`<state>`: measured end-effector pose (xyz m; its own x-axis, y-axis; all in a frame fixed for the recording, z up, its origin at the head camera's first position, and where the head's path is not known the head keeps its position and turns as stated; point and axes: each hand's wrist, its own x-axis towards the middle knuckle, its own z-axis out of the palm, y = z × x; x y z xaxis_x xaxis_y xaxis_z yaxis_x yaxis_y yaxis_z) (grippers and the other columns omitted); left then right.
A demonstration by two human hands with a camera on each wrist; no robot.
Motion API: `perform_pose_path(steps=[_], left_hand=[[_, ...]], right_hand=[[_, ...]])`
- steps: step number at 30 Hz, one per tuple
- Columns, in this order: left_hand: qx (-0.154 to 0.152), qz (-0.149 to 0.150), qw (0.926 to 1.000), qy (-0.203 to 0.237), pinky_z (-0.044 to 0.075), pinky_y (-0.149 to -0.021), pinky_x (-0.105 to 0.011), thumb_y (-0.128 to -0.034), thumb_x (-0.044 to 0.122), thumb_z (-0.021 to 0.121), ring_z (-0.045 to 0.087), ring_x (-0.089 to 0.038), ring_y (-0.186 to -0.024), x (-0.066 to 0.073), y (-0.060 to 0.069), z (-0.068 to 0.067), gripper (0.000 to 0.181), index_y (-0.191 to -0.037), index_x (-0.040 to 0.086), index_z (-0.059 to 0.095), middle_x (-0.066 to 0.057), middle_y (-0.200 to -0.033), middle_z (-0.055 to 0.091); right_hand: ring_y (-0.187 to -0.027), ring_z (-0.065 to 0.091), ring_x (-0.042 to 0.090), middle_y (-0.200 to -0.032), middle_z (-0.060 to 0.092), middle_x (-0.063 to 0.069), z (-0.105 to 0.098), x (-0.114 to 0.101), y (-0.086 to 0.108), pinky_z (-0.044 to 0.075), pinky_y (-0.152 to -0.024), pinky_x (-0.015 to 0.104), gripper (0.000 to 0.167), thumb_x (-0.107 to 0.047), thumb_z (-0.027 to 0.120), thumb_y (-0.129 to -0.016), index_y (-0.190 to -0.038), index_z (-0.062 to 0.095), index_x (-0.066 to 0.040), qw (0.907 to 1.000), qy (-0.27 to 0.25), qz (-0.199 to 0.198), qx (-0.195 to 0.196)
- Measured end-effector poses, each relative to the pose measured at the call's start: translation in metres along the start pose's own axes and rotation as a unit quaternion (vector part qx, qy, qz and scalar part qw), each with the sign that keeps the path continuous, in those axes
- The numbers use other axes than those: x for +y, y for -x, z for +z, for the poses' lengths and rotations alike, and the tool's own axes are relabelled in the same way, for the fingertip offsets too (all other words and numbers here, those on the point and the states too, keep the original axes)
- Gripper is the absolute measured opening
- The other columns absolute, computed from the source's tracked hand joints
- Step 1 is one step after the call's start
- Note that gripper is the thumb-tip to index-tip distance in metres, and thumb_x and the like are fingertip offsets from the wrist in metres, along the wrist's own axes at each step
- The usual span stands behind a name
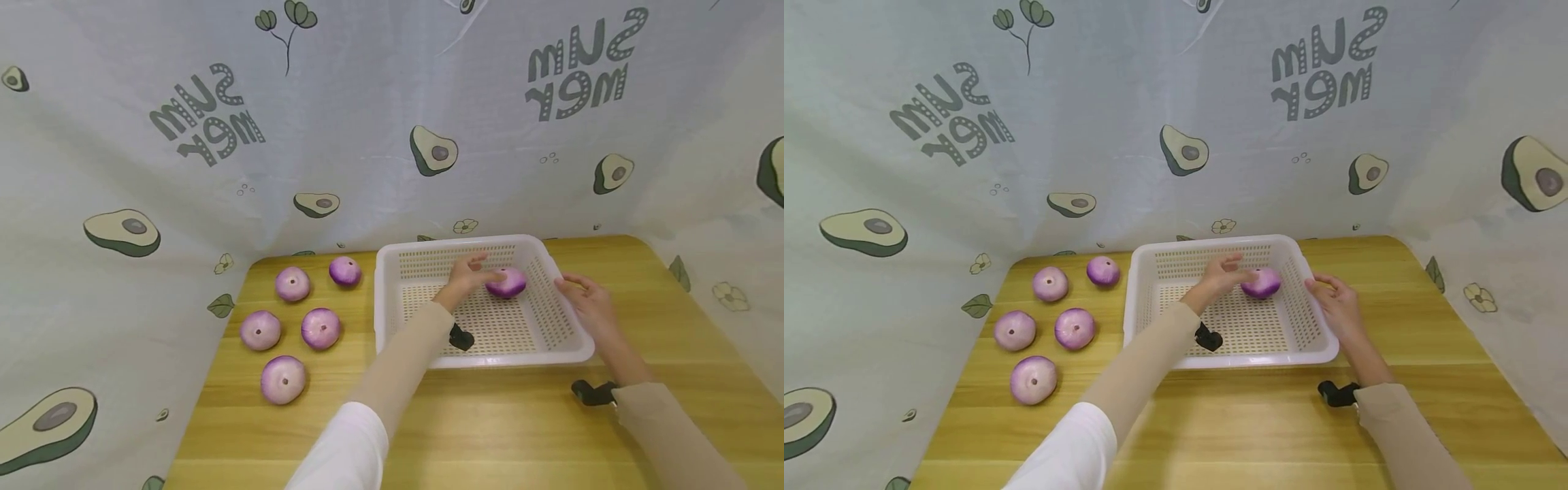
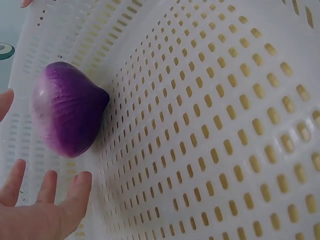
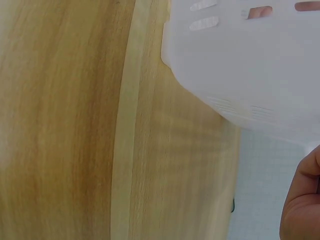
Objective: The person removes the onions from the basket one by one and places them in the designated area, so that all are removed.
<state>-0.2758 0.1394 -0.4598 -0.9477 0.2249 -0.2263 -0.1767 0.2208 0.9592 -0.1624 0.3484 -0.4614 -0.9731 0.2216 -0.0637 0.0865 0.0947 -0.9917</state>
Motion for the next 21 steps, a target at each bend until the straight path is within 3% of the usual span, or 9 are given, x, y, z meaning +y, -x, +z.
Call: perform_pose_path(steps=[10,14,21], left_hand=[[0.008,-0.026,0.9996,-0.010,0.050,-0.096,-0.035,-0.0720,0.017,0.091,0.058,-0.025,-0.115,-0.008,0.001,0.008,0.063,-0.129,0.017,0.065,-0.008,-0.126,0.061],[0.012,-0.021,0.9996,-0.017,0.051,-0.096,-0.034,-0.0713,0.017,0.092,0.059,-0.025,-0.114,-0.010,0.000,0.010,0.063,-0.128,0.016,0.066,-0.008,-0.124,0.062],[-0.007,-0.007,0.9996,-0.025,0.051,-0.095,-0.033,-0.0738,0.017,0.090,0.060,-0.024,-0.111,-0.011,0.000,0.016,0.061,-0.129,0.014,0.065,-0.006,-0.121,0.064]], right_hand=[[-0.071,0.071,0.010,-0.083,0.072,-0.012,0.004,0.000,-0.001,0.059,-0.060,0.029,0.018,-0.028,0.063,-0.100,-0.117,0.057,-0.026,0.9998,-0.013,0.014,0.011],[-0.071,0.071,0.009,-0.083,0.071,-0.013,0.006,-0.002,0.000,0.059,-0.061,0.029,0.018,-0.027,0.062,-0.100,-0.117,0.056,-0.025,0.9996,-0.015,0.022,0.012],[-0.071,0.071,0.010,-0.084,0.072,-0.012,0.003,-0.002,0.001,0.059,-0.061,0.028,0.016,-0.023,0.061,-0.101,-0.116,0.055,-0.024,0.9992,-0.036,0.013,0.008]])
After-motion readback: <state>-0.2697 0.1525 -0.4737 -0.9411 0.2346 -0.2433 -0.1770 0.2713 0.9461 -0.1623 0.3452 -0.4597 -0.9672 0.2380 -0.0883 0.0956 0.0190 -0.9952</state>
